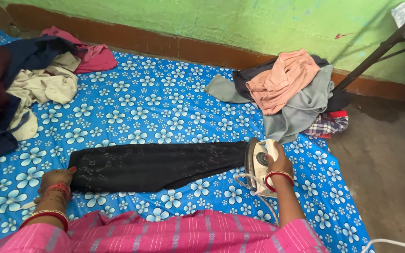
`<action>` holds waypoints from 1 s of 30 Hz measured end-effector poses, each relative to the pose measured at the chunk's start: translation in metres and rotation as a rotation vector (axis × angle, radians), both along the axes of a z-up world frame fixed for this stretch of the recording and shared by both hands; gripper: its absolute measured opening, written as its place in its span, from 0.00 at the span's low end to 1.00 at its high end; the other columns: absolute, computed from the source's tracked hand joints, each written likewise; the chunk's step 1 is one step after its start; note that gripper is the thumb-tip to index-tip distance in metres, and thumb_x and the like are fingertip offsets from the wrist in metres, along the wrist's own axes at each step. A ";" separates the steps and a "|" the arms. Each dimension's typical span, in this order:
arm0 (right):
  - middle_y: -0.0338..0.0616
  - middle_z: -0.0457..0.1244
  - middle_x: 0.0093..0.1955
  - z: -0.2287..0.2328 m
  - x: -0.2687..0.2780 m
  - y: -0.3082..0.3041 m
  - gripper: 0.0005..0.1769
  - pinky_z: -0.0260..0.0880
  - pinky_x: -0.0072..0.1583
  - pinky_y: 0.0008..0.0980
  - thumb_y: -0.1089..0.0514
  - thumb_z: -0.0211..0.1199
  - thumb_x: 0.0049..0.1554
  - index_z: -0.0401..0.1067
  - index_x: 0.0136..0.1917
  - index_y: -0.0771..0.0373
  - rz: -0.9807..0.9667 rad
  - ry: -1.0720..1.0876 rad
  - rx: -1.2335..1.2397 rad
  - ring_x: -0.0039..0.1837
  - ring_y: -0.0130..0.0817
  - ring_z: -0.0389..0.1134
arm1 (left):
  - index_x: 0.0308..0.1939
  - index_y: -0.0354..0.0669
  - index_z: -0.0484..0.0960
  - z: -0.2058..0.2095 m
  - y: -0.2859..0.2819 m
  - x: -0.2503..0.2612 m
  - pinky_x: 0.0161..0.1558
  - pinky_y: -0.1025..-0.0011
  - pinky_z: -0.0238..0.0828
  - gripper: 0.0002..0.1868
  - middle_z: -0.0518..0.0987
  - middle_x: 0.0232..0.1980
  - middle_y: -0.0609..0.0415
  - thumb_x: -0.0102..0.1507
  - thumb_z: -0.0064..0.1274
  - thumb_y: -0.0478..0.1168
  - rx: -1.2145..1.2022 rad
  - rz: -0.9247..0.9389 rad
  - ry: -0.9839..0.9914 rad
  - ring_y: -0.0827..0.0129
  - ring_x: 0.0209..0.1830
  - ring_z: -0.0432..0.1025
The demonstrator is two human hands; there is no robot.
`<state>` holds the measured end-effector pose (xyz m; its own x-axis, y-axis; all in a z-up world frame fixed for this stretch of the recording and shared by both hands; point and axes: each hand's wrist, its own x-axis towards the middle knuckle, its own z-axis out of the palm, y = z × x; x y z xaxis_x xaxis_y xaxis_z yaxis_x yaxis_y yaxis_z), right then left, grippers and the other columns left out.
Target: The person irons a black garment, then a dark blue skirt, and finally a white top on a blue floral mat. They use a handheld iron to smooth each item, adjusting the fabric with their hands before and during ironing.
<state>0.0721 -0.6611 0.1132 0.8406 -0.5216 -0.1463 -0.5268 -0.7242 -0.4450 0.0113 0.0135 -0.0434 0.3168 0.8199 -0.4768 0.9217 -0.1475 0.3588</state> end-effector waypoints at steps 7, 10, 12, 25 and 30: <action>0.55 0.69 0.62 0.024 -0.014 -0.030 0.32 0.73 0.60 0.47 0.51 0.68 0.57 0.65 0.74 0.38 0.005 0.040 -0.042 0.58 0.52 0.75 | 0.51 0.44 0.89 -0.006 0.001 0.000 0.71 0.36 0.39 0.28 0.80 0.61 0.41 0.61 0.65 0.62 0.007 0.015 -0.025 0.41 0.73 0.60; 0.54 0.69 0.61 0.039 -0.020 -0.027 0.31 0.73 0.59 0.47 0.50 0.68 0.58 0.66 0.74 0.37 0.017 -0.001 -0.101 0.56 0.53 0.75 | 0.48 0.46 0.90 -0.001 -0.002 0.001 0.70 0.35 0.38 0.25 0.80 0.60 0.41 0.60 0.65 0.61 0.019 0.018 -0.047 0.40 0.71 0.61; 0.55 0.70 0.59 0.048 -0.022 -0.021 0.31 0.72 0.58 0.48 0.48 0.69 0.57 0.67 0.72 0.35 0.050 -0.062 -0.196 0.58 0.54 0.72 | 0.47 0.48 0.91 0.001 -0.003 -0.001 0.70 0.37 0.40 0.23 0.82 0.58 0.42 0.60 0.66 0.60 0.015 0.028 -0.053 0.41 0.70 0.63; 0.58 0.71 0.52 0.006 -0.001 -0.009 0.31 0.74 0.56 0.49 0.48 0.66 0.58 0.64 0.74 0.34 0.041 -0.062 -0.054 0.53 0.55 0.75 | 0.50 0.46 0.90 -0.009 0.002 0.001 0.73 0.33 0.37 0.24 0.81 0.61 0.41 0.62 0.64 0.59 0.011 -0.037 -0.066 0.40 0.72 0.63; 0.58 0.71 0.53 0.011 -0.005 0.001 0.33 0.73 0.57 0.51 0.46 0.65 0.59 0.62 0.76 0.30 0.187 -0.070 -0.188 0.57 0.57 0.72 | 0.54 0.44 0.88 0.006 -0.001 0.007 0.73 0.33 0.36 0.26 0.76 0.66 0.39 0.63 0.62 0.60 0.020 -0.056 -0.052 0.37 0.74 0.58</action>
<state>0.0676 -0.6598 0.1242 0.9295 -0.3689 0.0001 -0.3490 -0.8793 -0.3241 0.0180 0.0127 -0.0373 0.3862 0.8095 -0.4423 0.8921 -0.2060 0.4021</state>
